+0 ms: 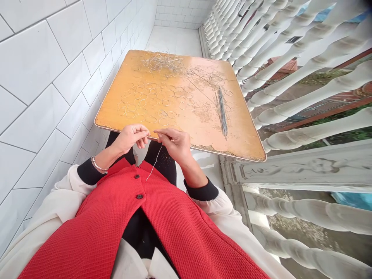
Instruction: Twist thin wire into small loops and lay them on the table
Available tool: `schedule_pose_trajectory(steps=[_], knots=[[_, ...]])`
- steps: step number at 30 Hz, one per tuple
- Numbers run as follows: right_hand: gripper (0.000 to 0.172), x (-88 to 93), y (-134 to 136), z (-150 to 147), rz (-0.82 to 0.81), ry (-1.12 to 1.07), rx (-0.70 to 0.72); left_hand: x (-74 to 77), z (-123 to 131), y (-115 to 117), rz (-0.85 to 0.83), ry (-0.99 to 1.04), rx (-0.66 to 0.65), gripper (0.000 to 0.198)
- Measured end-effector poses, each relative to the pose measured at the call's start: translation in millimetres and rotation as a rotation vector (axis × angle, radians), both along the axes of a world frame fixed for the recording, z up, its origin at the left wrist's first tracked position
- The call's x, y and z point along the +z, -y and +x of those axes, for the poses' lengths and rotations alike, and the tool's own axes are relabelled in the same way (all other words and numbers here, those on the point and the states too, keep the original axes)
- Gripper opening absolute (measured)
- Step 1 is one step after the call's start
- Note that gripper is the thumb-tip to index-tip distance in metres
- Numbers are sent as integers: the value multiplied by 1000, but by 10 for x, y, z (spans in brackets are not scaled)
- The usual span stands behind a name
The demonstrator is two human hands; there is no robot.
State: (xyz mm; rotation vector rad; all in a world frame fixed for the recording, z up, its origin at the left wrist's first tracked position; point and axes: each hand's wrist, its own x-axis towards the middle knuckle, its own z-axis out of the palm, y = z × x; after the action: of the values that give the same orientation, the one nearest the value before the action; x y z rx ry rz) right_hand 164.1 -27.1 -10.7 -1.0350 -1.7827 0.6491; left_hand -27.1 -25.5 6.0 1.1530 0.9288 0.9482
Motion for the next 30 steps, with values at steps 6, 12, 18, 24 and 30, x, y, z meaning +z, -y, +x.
schedule_pose_trajectory(steps=[6, 12, 18, 24, 30], knots=[[26, -28, 0, -122, -242, -286, -84, -70, 119, 18, -2, 12, 105, 13], [33, -5, -43, -196, -345, -458, -55, -123, 148, 57, 0, 31, 97, 14], [36, -46, -69, -223, -343, -502, -72, -77, 150, 84, -72, 43, 89, 13], [32, -25, -70, -215, -321, -460, -88, -35, 155, 110, -102, 66, 95, 13], [31, 58, -86, -215, -367, -452, -34, -18, 148, 101, -87, 47, 52, 13]])
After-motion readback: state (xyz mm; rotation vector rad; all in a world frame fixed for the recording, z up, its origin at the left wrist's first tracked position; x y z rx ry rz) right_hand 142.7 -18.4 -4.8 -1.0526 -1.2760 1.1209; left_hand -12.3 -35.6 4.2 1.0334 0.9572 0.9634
